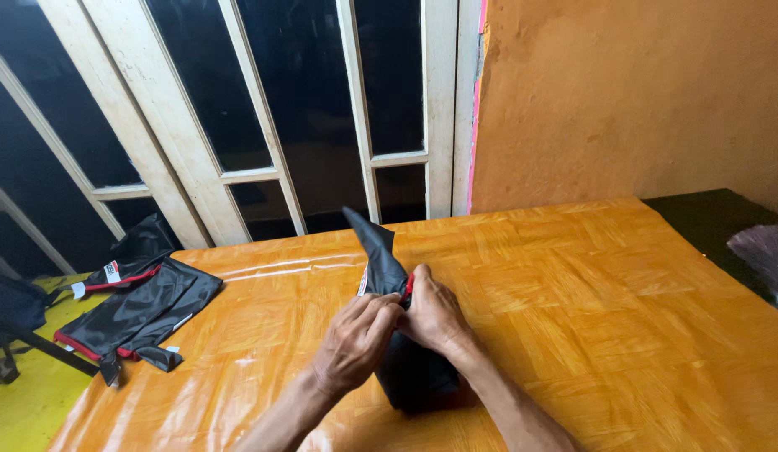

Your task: The person folds a long black fabric item with red accents on a wooden table. They fold the item into a compact square shape and then place it into a black drawstring bag, pulling the red drawstrings to close the bag.

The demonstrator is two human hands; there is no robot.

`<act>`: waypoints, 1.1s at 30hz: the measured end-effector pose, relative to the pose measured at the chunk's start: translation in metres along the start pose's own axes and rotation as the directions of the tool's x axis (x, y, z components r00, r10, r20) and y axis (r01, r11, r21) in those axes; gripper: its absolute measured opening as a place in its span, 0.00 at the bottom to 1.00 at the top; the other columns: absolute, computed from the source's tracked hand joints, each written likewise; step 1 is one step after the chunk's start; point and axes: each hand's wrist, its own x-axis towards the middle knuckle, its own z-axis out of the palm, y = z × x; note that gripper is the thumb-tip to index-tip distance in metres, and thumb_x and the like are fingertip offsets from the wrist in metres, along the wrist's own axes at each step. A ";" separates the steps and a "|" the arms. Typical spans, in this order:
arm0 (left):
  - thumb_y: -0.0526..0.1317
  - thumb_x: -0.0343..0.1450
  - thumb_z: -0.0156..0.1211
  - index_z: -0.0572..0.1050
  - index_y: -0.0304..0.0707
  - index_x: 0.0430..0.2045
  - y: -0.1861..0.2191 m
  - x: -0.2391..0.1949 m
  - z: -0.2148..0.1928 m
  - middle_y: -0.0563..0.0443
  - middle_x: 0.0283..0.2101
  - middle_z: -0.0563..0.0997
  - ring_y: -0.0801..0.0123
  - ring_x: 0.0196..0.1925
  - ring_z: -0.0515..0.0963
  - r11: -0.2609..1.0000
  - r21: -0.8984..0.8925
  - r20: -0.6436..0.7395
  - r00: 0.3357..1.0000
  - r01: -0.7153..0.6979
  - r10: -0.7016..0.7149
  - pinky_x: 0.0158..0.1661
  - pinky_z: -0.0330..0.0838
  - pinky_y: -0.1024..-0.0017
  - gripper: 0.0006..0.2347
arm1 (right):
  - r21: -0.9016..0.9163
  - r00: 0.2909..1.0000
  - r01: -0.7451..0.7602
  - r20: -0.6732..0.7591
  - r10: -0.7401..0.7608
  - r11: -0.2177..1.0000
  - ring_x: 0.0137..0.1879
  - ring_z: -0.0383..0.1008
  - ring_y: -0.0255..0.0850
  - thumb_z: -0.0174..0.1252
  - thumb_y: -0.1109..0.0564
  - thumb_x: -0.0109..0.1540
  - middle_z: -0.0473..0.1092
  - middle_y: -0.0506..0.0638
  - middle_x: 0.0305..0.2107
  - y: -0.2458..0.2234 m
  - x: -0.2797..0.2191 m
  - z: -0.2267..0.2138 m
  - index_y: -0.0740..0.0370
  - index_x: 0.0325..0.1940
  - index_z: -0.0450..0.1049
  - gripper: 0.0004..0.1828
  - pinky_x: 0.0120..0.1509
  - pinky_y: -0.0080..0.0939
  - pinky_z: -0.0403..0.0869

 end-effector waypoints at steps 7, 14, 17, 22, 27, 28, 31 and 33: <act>0.38 0.69 0.67 0.71 0.38 0.53 0.010 -0.008 0.006 0.47 0.54 0.79 0.65 0.58 0.81 0.665 -0.576 -0.241 0.679 0.475 -0.693 0.58 0.75 0.69 0.19 | 0.855 0.957 0.281 -0.214 -0.198 0.437 0.59 0.75 0.40 0.78 0.54 0.44 0.77 0.54 0.54 0.032 0.000 -0.011 0.63 0.61 0.69 0.43 0.68 0.39 0.71; 0.34 0.58 0.75 0.55 0.42 0.69 -0.003 -0.029 0.000 0.39 0.62 0.77 0.65 0.57 0.80 -0.075 -0.931 0.233 0.425 0.357 -0.875 0.57 0.75 0.70 0.43 | 0.838 0.944 0.304 -0.200 -0.264 0.453 0.61 0.73 0.41 0.78 0.55 0.43 0.77 0.53 0.54 0.023 -0.011 -0.007 0.62 0.63 0.70 0.46 0.70 0.41 0.68; 0.33 0.60 0.74 0.56 0.42 0.67 0.001 -0.040 0.003 0.36 0.49 0.84 0.65 0.46 0.83 -0.211 -0.944 0.296 0.367 0.254 -0.882 0.52 0.75 0.70 0.40 | 0.792 0.925 0.362 -0.240 -0.294 0.491 0.63 0.74 0.43 0.76 0.51 0.44 0.77 0.53 0.56 0.012 -0.017 -0.006 0.63 0.62 0.72 0.43 0.73 0.44 0.66; 0.29 0.62 0.72 0.62 0.40 0.61 0.004 -0.050 0.018 0.39 0.45 0.84 0.69 0.45 0.83 -0.067 -0.947 0.179 0.342 0.315 -0.922 0.52 0.75 0.73 0.33 | 0.825 0.948 0.301 -0.203 -0.246 0.478 0.63 0.74 0.41 0.76 0.55 0.43 0.77 0.53 0.55 0.013 -0.015 0.009 0.63 0.63 0.72 0.44 0.73 0.41 0.66; 0.32 0.63 0.72 0.70 0.44 0.45 0.013 -0.054 0.039 0.47 0.43 0.82 0.72 0.43 0.80 0.127 -0.901 -0.052 0.187 0.415 -0.981 0.48 0.73 0.78 0.20 | 0.834 0.967 0.232 -0.144 -0.208 0.500 0.62 0.75 0.43 0.74 0.51 0.45 0.78 0.54 0.54 0.013 -0.015 0.019 0.63 0.61 0.73 0.41 0.71 0.43 0.68; 0.32 0.64 0.72 0.68 0.43 0.46 0.017 -0.054 0.039 0.46 0.44 0.81 0.72 0.43 0.80 0.115 -0.910 -0.038 0.195 0.398 -0.980 0.48 0.74 0.77 0.20 | 0.827 0.957 0.272 -0.180 -0.226 0.493 0.62 0.75 0.43 0.75 0.52 0.46 0.78 0.54 0.54 0.016 -0.013 0.022 0.64 0.61 0.73 0.40 0.71 0.43 0.69; 0.36 0.66 0.68 0.60 0.40 0.54 0.029 -0.056 0.023 0.38 0.48 0.80 0.66 0.47 0.80 0.028 -0.966 0.041 0.256 0.258 -0.966 0.50 0.74 0.71 0.25 | 0.808 0.945 0.311 -0.208 -0.251 0.501 0.62 0.74 0.42 0.75 0.54 0.46 0.77 0.55 0.55 0.024 -0.012 0.023 0.64 0.61 0.72 0.39 0.71 0.42 0.68; 0.40 0.68 0.65 0.54 0.39 0.61 0.028 -0.062 0.011 0.32 0.52 0.80 0.61 0.51 0.81 -0.058 -0.988 0.101 0.320 0.141 -0.942 0.53 0.73 0.66 0.30 | 0.801 0.946 0.308 -0.204 -0.251 0.512 0.62 0.74 0.43 0.75 0.55 0.47 0.76 0.55 0.55 0.024 -0.013 0.023 0.64 0.60 0.72 0.39 0.72 0.42 0.68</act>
